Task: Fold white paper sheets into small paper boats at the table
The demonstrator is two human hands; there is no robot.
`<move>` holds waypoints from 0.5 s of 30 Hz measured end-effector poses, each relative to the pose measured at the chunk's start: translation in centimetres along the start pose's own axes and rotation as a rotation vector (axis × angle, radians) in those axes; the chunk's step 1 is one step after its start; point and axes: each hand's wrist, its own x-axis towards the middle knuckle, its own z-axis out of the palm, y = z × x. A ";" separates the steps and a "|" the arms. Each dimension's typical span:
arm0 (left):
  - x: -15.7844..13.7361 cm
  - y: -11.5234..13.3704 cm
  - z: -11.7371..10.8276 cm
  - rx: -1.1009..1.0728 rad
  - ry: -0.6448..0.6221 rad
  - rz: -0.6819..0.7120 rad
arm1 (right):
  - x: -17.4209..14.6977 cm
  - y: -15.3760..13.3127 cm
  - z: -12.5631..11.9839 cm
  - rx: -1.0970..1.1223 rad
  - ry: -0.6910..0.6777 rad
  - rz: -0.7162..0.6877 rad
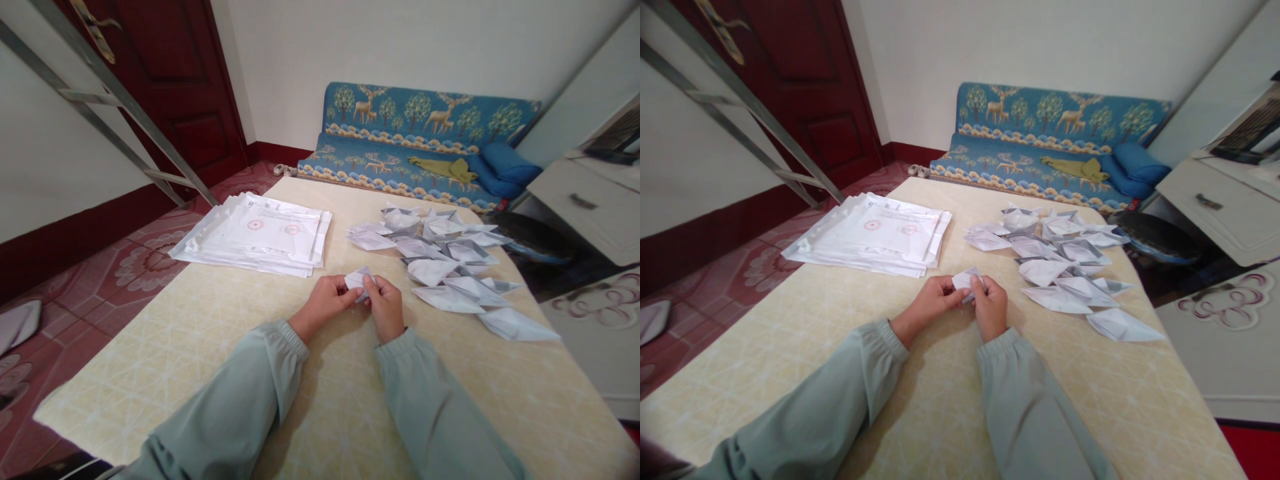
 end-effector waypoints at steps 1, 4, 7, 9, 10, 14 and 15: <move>0.0 0.0 0.0 -0.006 -0.001 -0.002 | 0.0 0.0 0.0 0.000 0.001 -0.002; 0.0 -0.1 0.1 -0.010 -0.003 -0.002 | 0.0 0.0 0.0 -0.008 0.000 -0.009; 0.1 -0.4 0.1 -0.010 -0.003 0.006 | 0.0 -0.1 0.0 -0.019 -0.001 -0.015; 0.1 -0.5 0.1 -0.006 0.001 0.006 | 0.0 -0.1 0.0 -0.023 0.001 -0.016; 0.1 -0.6 0.1 -0.003 0.003 0.005 | 0.0 -0.1 0.0 -0.025 0.003 -0.014; 0.2 -0.8 0.1 0.002 0.006 0.005 | 0.0 -0.1 0.0 -0.025 0.002 -0.016; 0.2 -0.8 0.1 0.003 0.006 0.005 | 0.0 -0.1 0.0 -0.023 0.002 -0.020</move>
